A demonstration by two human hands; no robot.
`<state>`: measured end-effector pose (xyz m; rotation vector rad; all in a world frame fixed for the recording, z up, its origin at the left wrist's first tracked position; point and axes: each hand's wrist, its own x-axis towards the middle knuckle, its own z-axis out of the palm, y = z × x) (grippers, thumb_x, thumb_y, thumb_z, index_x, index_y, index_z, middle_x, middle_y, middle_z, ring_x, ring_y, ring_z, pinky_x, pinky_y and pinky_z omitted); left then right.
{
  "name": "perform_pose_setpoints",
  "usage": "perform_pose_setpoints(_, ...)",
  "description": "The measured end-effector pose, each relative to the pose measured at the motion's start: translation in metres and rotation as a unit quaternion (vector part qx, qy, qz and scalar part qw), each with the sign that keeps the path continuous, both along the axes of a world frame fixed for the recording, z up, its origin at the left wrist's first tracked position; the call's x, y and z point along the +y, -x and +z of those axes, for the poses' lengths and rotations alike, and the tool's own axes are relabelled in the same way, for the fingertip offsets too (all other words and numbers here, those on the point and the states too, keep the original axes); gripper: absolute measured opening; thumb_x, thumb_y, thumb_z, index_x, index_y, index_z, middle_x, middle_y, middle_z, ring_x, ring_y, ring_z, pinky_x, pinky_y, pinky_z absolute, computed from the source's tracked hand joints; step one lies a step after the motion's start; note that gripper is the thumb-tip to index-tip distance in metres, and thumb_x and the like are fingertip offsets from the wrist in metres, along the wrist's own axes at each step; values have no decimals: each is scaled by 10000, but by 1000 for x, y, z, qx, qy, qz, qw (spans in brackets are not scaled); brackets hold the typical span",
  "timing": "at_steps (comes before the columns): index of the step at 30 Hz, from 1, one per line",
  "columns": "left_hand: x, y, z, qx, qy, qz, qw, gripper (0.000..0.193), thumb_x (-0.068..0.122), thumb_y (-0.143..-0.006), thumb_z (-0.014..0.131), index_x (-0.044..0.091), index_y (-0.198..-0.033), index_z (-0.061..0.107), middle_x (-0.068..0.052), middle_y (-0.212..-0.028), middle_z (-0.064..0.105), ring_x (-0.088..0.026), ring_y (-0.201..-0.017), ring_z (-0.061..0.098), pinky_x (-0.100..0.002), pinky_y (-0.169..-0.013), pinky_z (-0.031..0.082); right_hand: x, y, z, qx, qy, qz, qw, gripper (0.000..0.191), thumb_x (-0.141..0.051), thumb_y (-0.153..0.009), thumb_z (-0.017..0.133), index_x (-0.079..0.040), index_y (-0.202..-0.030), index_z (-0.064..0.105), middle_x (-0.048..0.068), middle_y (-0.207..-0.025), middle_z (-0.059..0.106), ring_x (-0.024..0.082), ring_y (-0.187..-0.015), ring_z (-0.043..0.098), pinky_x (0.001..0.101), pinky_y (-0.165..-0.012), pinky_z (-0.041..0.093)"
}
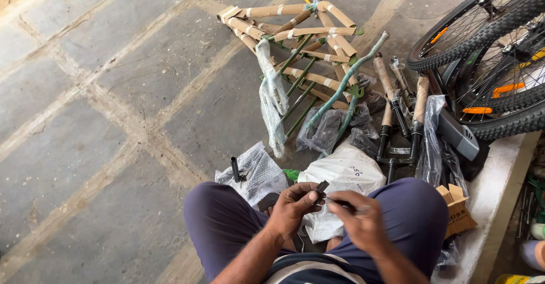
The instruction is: The person sits on the floor of a bicycle workshop, opens a cardboard box, unwraps a black bicycle fork/stem from bubble wrap, and uses a red-handled screwdriver to work on the part. They then gather the part and packaging and tie it into a white cloth bag.
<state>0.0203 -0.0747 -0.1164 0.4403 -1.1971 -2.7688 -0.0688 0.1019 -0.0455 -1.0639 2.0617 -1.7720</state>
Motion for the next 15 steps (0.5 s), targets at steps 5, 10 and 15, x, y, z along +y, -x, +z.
perform_pose_setpoints(5,0,-15,-1,9,-13,27,1000,311,166,-978,697,-18,-1227,668,-78,-1092,728,-140,-982,694,-313,-911,577,-29,-26,-20,-9,-24,-84,996,141,-76,-868,765,-42,-1005,752,30,-844,760,58,-618,611,230,-533,485)
perform_pose_setpoints(10,-1,-23,-1,-6,21,27,999,331,181,-957,723,-13,-1223,689,-67,-1077,738,-129,-958,681,-297,-887,567,-28,-32,-35,-43,-24,-108,993,153,-63,-853,780,-56,-1005,765,29,-878,762,59,-596,586,222,-510,475)
perform_pose_setpoints(15,-3,-29,-6,-19,31,13,999,321,192,-950,742,-30,-1181,710,-74,-1039,746,-137,-941,690,-302,-875,573,-23,-33,-53,-11,33,-68,997,146,-44,-845,794,-62,-987,764,28,-963,772,44,-709,661,205,-559,534)
